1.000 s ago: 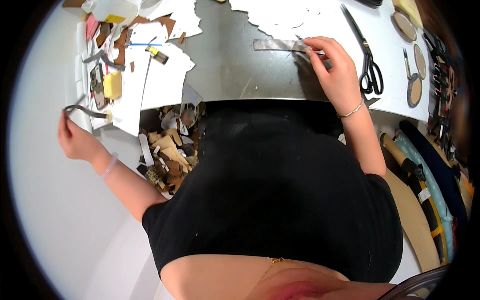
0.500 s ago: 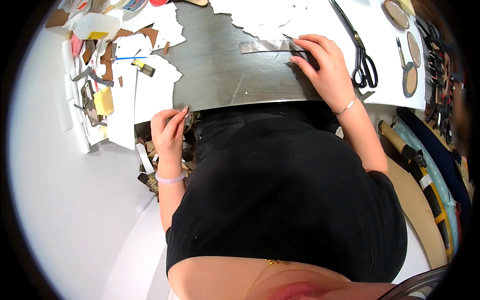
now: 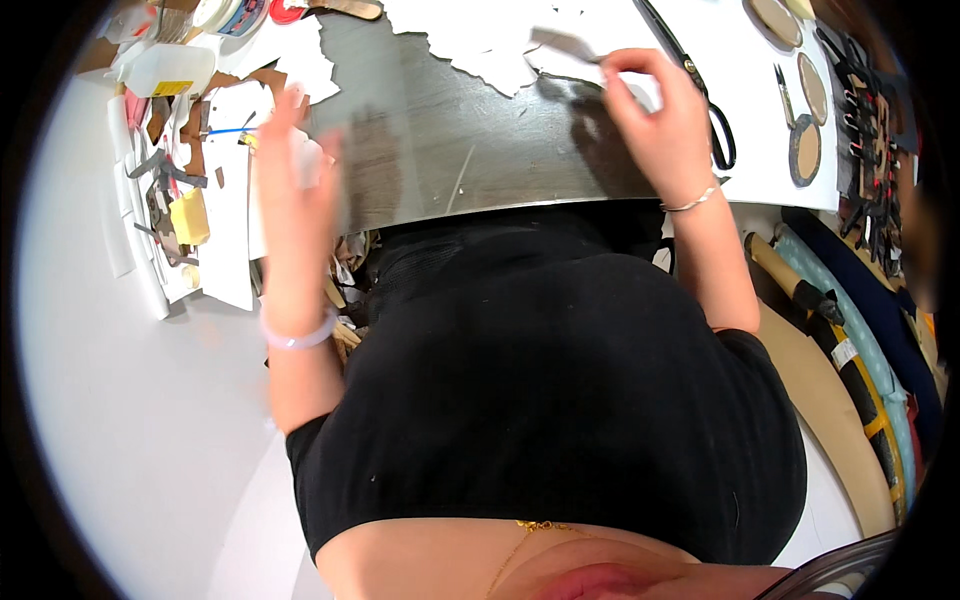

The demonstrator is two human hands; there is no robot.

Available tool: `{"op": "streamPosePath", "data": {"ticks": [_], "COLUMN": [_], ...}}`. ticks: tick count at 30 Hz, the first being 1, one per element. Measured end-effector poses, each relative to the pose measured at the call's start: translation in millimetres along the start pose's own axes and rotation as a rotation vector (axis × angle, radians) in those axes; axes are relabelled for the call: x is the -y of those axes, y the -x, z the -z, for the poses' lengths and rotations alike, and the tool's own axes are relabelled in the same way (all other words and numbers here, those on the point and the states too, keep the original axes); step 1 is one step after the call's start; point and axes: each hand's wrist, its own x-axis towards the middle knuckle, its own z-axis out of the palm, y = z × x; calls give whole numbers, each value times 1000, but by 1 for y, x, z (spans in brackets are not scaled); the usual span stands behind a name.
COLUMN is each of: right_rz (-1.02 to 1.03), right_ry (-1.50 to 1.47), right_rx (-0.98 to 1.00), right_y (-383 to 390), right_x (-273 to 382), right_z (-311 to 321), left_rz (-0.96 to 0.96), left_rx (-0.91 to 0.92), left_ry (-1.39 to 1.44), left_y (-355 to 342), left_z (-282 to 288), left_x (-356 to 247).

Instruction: The person retrieves a strip of dark material from a bin and places it on a white work surface. They use a ruler to measure and mark the strip, then use a yellow utility knife to cut the material along the ruler's edge. The person repeats the measuring and cutting process to create smaller pieces.

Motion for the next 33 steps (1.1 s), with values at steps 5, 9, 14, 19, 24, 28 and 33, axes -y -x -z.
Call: {"op": "streamPosePath", "data": {"ticks": [5,9,14,19,24,28,33], "right_rz": [-307,-319,-407,-428,-461,-327,-272], "right_ry": [-486,-488,-453,-479,-437,-507,-601], "right_rx": [-207,-253,-306,-228,54,243,351], "right_y": [2,8,32,42,45,37,11], "right_x": [-25,-24,-24,-21,-5,24,60], "right_z": [46,66,89,97,83,44,0], "left_rz": [-418,-518,-273,-366,-273,-217,-18], "left_rx": [154,402,1120,299,933,374,207], "left_ry": [-113,50,1042,-16,799,437,528], "left_y": [-58,-49,-36,-31,9,1,25], "left_z": [-104,-149,-101,-108,-84,-57,-66], "left_x": [-32,-80,-129,-90,-126,-102,-79]}}
